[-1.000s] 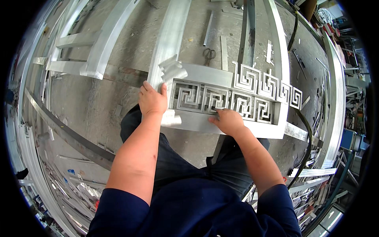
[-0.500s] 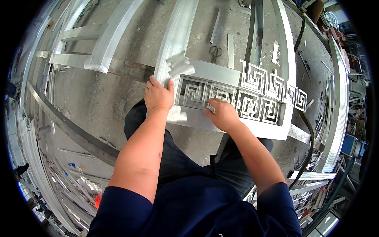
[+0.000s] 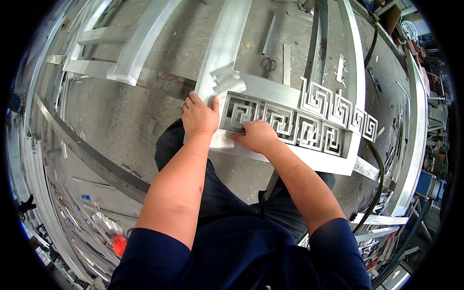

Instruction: The person positions and welds decorative metal pieces onto a rectangular metal frame using a handheld welding tool. The person repeatedly aligns the pieces, welds them in place, and adjusts the frame orientation to access different joints.

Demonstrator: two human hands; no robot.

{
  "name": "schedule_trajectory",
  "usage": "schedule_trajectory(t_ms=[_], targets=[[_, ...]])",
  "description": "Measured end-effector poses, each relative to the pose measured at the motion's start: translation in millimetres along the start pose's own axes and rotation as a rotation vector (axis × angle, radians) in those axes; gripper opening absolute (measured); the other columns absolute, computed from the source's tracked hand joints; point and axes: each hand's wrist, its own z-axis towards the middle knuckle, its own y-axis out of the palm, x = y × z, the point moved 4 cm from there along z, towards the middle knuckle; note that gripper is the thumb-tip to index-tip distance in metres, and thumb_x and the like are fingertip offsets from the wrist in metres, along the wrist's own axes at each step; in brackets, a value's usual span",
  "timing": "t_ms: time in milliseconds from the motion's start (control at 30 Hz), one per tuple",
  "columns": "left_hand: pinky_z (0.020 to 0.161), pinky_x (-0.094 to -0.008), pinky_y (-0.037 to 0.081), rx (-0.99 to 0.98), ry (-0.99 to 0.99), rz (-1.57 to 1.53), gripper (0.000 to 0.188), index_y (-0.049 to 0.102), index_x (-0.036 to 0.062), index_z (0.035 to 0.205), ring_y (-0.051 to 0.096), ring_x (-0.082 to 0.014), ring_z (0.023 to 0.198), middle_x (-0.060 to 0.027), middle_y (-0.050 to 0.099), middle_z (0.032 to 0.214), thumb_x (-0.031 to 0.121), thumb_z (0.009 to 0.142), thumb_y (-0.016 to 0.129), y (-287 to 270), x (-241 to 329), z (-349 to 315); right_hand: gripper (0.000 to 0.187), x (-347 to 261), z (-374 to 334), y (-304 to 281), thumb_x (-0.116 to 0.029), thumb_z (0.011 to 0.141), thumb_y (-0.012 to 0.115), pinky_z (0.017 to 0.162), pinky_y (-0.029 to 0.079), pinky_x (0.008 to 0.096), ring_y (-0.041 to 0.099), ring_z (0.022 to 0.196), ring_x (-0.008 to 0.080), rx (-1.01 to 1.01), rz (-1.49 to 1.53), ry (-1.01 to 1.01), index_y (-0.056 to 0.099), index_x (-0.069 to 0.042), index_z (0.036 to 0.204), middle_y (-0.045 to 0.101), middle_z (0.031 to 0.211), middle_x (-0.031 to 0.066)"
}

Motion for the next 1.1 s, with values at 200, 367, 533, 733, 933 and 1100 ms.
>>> schedule_trajectory(t_ms=[200,367,533,733,933,1100], targets=[[0.093,-0.0493,0.051,-0.003,-0.001,-0.009,0.078,0.04,-0.0049,0.138,0.058,-0.0397,0.116,-0.0238,0.056,0.128,0.058,0.095,0.056,-0.8,0.2,-0.3,0.056,2.3,3.8,-0.1,-0.056,0.088,0.066,0.083,0.057,0.0451,0.071,0.09,0.0379,0.051,0.028,0.03,0.076,-0.001,0.089,0.072,0.091,0.0221],[0.089,-0.0451,0.053,0.047,0.022,0.047,0.08,0.041,-0.0061,0.138,0.06,-0.0343,0.112,-0.0191,0.058,0.121,0.059,0.094,0.057,2.9,-0.9,-1.2,0.055,1.9,4.3,-2.4,-0.054,0.087,0.069,0.079,0.057,0.0461,0.071,0.085,0.039,0.177,0.021,-0.039,0.075,0.0,0.083,0.071,0.083,0.0227],[0.091,-0.0443,0.052,0.007,0.013,0.037,0.079,0.038,-0.0059,0.14,0.059,-0.0341,0.114,-0.0194,0.057,0.124,0.058,0.096,0.054,-0.2,-0.7,-2.9,0.046,0.0,-20.9,-76.5,-0.048,0.09,0.071,0.069,0.054,0.0459,0.066,0.068,0.04,0.289,0.051,-0.082,0.075,-0.002,0.083,0.066,0.07,0.0219],[0.094,-0.0483,0.051,-0.031,-0.009,-0.014,0.078,0.04,-0.0044,0.139,0.058,-0.0394,0.117,-0.0238,0.055,0.129,0.06,0.096,0.054,-3.3,1.0,-0.5,0.04,14.8,-34.5,-66.2,-0.041,0.085,0.075,0.077,0.055,0.0443,0.068,0.079,0.0383,0.191,0.128,-0.131,0.077,-0.002,0.087,0.07,0.078,0.0202],[0.092,-0.0476,0.052,0.045,0.015,0.007,0.078,0.041,-0.0041,0.139,0.059,-0.0386,0.116,-0.0223,0.056,0.128,0.06,0.097,0.051,4.9,-1.4,0.3,0.039,10.2,-37.0,-14.9,-0.042,0.08,0.079,0.08,0.056,0.0435,0.07,0.085,0.0365,0.128,0.119,-0.094,0.077,-0.004,0.087,0.072,0.085,0.0185],[0.096,-0.0464,0.051,0.066,-0.001,-0.088,0.075,0.043,-0.005,0.141,0.059,-0.0381,0.119,-0.0232,0.057,0.13,0.058,0.1,0.047,10.9,-10.5,3.9,0.041,-2.9,-31.4,-2.7,-0.045,0.082,0.077,0.077,0.056,0.0453,0.07,0.08,0.0359,0.166,0.091,-0.108,0.075,-0.004,0.082,0.071,0.079,0.0163]])
